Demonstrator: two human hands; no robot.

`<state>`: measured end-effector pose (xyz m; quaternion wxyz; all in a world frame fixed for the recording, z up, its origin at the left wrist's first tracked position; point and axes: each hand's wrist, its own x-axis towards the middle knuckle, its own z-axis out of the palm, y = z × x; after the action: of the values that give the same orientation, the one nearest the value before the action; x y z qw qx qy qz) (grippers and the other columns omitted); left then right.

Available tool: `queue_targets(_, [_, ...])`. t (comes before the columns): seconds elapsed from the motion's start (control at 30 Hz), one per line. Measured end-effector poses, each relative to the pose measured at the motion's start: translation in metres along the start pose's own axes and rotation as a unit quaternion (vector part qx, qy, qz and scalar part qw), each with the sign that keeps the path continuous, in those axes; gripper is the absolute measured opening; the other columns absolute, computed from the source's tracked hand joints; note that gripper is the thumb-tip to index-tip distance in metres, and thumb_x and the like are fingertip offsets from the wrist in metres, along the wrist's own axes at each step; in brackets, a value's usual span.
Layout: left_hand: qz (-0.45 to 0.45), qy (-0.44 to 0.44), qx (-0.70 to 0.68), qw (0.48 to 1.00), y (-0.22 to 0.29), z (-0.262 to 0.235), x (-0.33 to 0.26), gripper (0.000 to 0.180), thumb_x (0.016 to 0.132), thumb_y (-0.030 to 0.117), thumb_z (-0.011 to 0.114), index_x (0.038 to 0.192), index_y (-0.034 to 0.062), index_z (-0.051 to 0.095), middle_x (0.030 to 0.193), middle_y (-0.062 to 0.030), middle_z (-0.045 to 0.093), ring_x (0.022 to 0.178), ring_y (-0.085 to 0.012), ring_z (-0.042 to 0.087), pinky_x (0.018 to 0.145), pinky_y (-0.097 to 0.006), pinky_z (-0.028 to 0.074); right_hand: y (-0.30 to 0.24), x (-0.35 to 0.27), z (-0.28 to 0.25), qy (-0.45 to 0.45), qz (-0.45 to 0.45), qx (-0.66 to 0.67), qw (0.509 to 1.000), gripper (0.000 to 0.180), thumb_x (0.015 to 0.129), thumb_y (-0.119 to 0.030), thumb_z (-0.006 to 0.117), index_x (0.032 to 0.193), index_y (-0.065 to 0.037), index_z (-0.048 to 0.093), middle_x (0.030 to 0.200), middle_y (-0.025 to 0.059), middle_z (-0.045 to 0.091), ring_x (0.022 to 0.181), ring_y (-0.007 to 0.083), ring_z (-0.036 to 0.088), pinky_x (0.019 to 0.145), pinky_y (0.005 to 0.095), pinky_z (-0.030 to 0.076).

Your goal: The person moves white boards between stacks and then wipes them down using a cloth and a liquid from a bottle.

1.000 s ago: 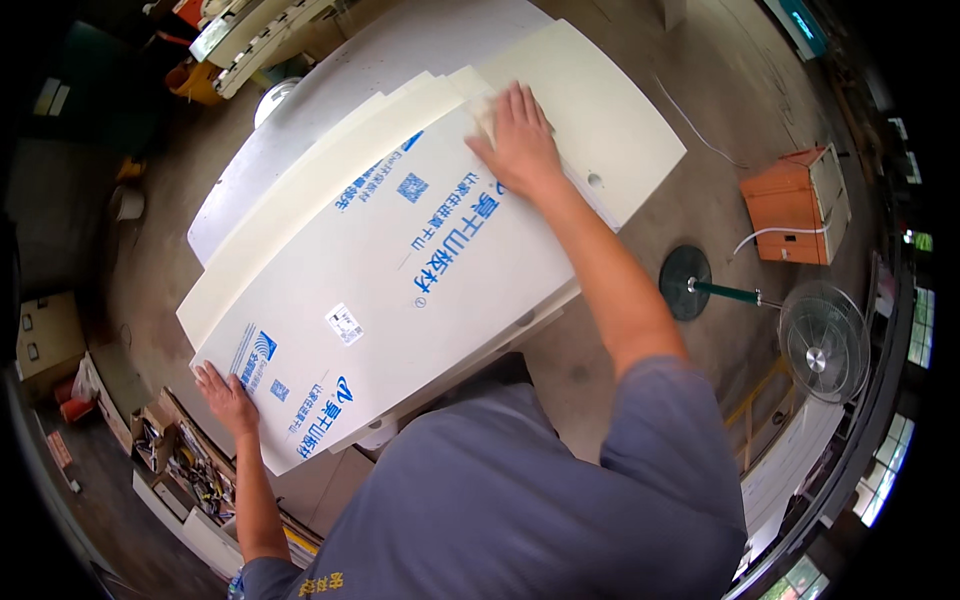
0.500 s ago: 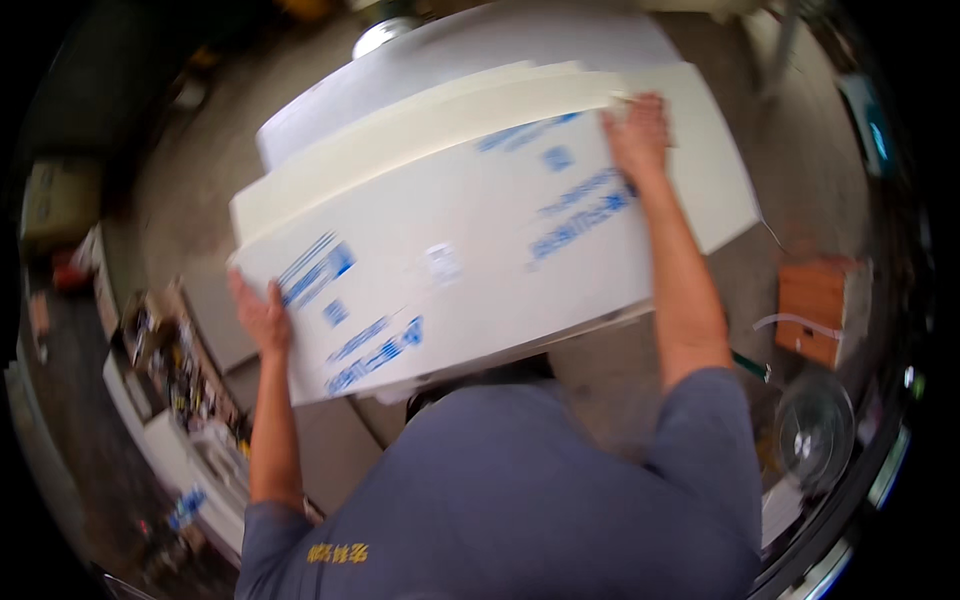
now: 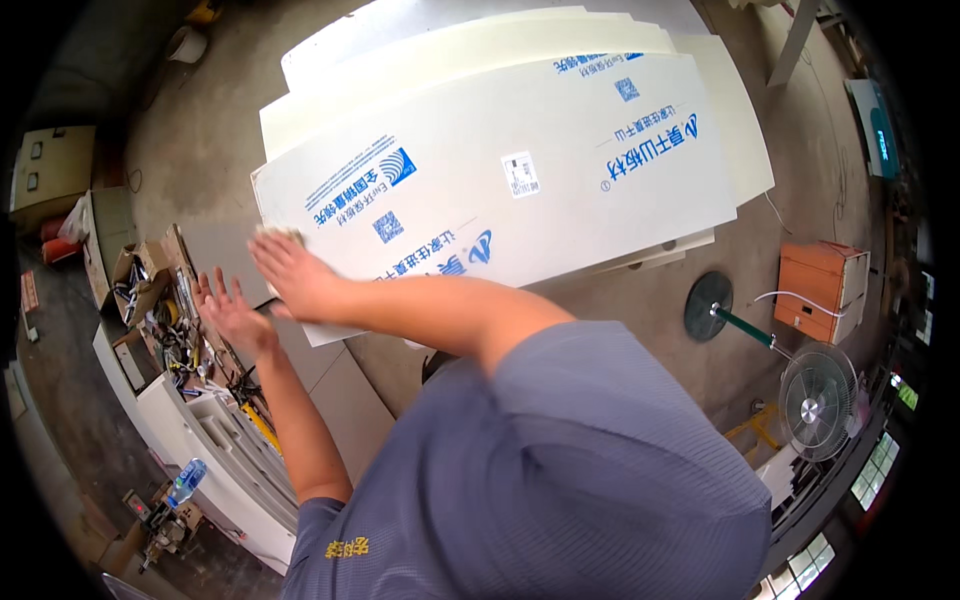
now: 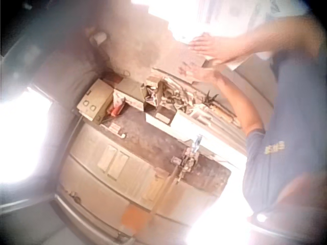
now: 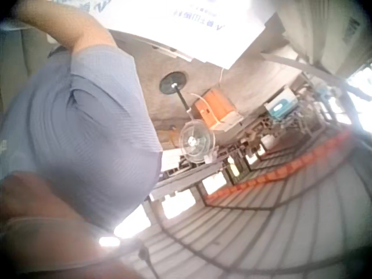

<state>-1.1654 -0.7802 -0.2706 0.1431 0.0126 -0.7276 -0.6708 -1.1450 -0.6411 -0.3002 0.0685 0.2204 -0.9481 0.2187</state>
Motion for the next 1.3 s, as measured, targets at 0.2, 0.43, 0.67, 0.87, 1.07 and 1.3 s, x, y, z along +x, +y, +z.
queue_targets(0.2, [-0.189,-0.1,0.152,0.965,-0.01,-0.01,-0.032,0.048,0.108,0.031,0.037,0.145,0.0008,0.04,0.142,-0.0157,0.051,0.118,-0.0312,0.06,0.1,-0.043,0.046,0.054,-0.191,-0.079,-0.083,-0.05,0.133,0.986,0.086,0.093,-0.052,0.059,0.154,0.002,0.029,0.164,0.0194,0.023,0.154,0.0329,0.015,0.126,0.0454,0.012])
queue_targets(0.43, [-0.104,-0.127,0.368,0.915,-0.009,0.039,-0.072,0.055,0.106,0.04,0.042,0.137,-0.0053,0.048,0.123,-0.026,0.063,0.113,-0.0372,0.062,0.097,-0.043,0.046,0.25,-0.456,-0.223,-0.032,0.4,-0.197,0.895,0.087,0.087,-0.026,0.067,0.157,-0.001,0.023,0.164,0.0228,0.019,0.153,0.0375,0.016,0.125,0.0464,0.014])
queue_targets(0.67, [-0.059,-0.143,0.472,0.868,-0.037,0.041,-0.051,0.056,0.103,0.043,0.045,0.131,-0.0044,0.052,0.121,-0.0287,0.063,0.111,-0.0437,0.061,0.096,-0.048,0.047,0.351,-0.55,-0.264,0.104,0.633,-0.012,0.767,0.071,0.106,-0.052,0.034,0.091,0.008,0.069,0.087,0.0291,0.069,0.087,0.046,0.067,0.081,0.0484,0.051])
queue_targets(0.87, [-0.016,-0.162,0.5,0.851,-0.047,-0.019,-0.037,0.05,0.105,0.037,0.042,0.115,-0.0097,0.057,0.114,-0.031,0.064,0.108,-0.0442,0.062,0.094,-0.049,0.047,0.334,-0.514,-0.252,0.179,0.632,0.009,0.754,0.063,0.103,-0.051,0.044,0.09,0.006,0.07,0.09,0.03,0.068,0.09,0.0465,0.066,0.082,0.0501,0.051])
queue_targets(1.07, [-0.001,-0.253,0.388,0.886,0.013,0.055,-0.018,0.051,0.105,0.038,0.043,0.113,-0.01,0.061,0.103,-0.0269,0.067,0.096,-0.0374,0.062,0.088,-0.045,0.048,0.297,-0.607,-0.24,0.261,0.664,-0.029,0.7,0.062,0.104,-0.049,0.042,0.086,0.005,0.069,0.085,0.0262,0.07,0.083,0.0407,0.069,0.078,0.0491,0.051])
queue_targets(1.3, [0.372,-0.291,0.026,0.881,-0.039,0.007,-0.031,0.054,0.105,0.038,0.041,0.124,-0.0095,0.06,0.104,-0.0292,0.068,0.1,-0.0381,0.066,0.088,-0.052,0.052,0.065,-0.71,-0.171,0.327,0.744,0.153,0.562,0.076,0.104,-0.058,0.034,0.085,0.008,0.068,0.08,0.0281,0.068,0.079,0.0356,0.066,0.078,0.0506,0.05])
